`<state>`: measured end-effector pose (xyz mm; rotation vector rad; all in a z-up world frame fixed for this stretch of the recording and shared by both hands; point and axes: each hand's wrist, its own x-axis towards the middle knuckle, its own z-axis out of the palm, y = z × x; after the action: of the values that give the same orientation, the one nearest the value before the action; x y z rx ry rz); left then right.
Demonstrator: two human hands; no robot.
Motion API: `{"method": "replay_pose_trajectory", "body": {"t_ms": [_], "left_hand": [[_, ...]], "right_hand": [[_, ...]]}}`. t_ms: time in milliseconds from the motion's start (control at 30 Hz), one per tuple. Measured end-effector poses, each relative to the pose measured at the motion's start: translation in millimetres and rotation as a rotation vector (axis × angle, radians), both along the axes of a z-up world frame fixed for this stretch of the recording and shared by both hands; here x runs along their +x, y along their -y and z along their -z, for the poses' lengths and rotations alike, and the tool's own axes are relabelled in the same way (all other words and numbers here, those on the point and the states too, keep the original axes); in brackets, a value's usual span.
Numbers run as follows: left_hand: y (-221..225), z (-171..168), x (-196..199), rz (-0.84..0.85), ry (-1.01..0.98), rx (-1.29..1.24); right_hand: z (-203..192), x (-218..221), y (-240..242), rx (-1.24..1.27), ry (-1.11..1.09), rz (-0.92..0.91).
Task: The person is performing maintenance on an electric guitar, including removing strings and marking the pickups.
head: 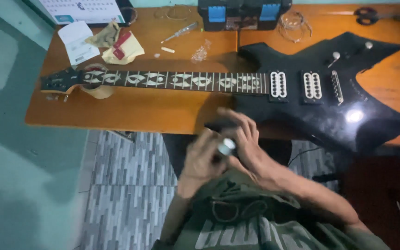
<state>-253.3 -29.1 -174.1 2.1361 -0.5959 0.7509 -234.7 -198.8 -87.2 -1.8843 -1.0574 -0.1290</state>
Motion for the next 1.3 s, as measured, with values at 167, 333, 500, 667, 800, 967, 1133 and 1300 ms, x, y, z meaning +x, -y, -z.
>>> {"method": "replay_pose_trajectory", "body": {"t_ms": [167,333,500,667,800,967,1133,1300], "left_hand": [[-57,7,65,-0.212,-0.054,-0.313],[-69,20,90,-0.356,-0.026,-0.492],[-78,35,88,-0.442,-0.052,-0.448],[-81,32,93,-0.423,-0.049,-0.442],[-81,35,95,-0.433,0.003,-0.429],[-80,34,98,-0.456,0.026,-0.413],[-82,28,91,-0.479,0.035,-0.43],[-82,34,95,-0.473,0.009,-0.463]], "right_hand": [[-55,129,-32,-0.028,0.32,0.052],[-3,308,-99,-0.014,0.65,0.035],[73,384,-145,-0.66,0.308,0.194],[100,395,-176,-0.88,0.366,0.257],[96,385,-183,-0.95,0.487,0.244],[104,392,-186,-0.665,0.422,0.285],[52,347,-183,0.076,0.39,-0.013],[37,363,-172,0.537,-0.343,-0.29]]}}
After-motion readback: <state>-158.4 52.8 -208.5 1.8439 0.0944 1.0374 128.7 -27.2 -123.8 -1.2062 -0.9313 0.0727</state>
